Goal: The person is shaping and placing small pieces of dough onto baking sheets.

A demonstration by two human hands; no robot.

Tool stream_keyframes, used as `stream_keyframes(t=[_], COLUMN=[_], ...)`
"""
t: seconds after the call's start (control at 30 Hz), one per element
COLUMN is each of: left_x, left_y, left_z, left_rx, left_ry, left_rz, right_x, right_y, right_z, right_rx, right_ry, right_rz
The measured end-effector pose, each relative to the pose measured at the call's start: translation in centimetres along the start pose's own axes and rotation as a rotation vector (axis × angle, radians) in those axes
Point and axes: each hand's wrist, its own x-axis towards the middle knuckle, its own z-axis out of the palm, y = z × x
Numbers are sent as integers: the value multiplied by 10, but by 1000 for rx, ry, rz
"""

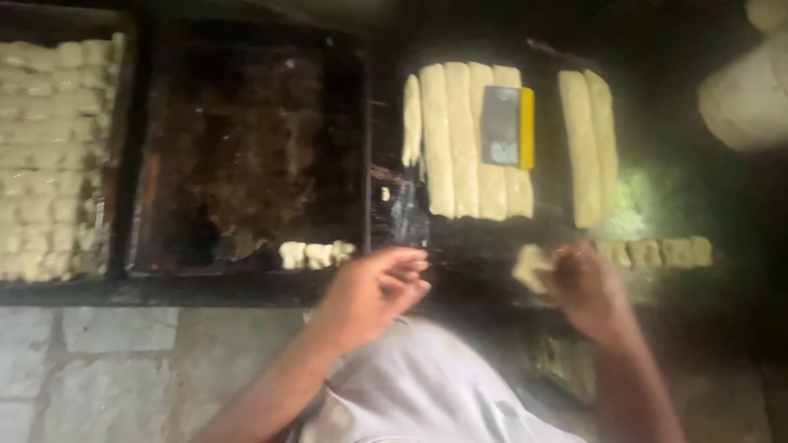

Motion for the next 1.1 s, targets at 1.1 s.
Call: stream_keyframes(t=[1.1], left_x=[-4], left_y=[8], left_z=[-54], left_rx=[-100], left_ry=[83], left_rz=[18], right_x=[-1], right_y=[-215], right_z=[126], right_rx=[262], right_ry=[-259], right_rz=[-415])
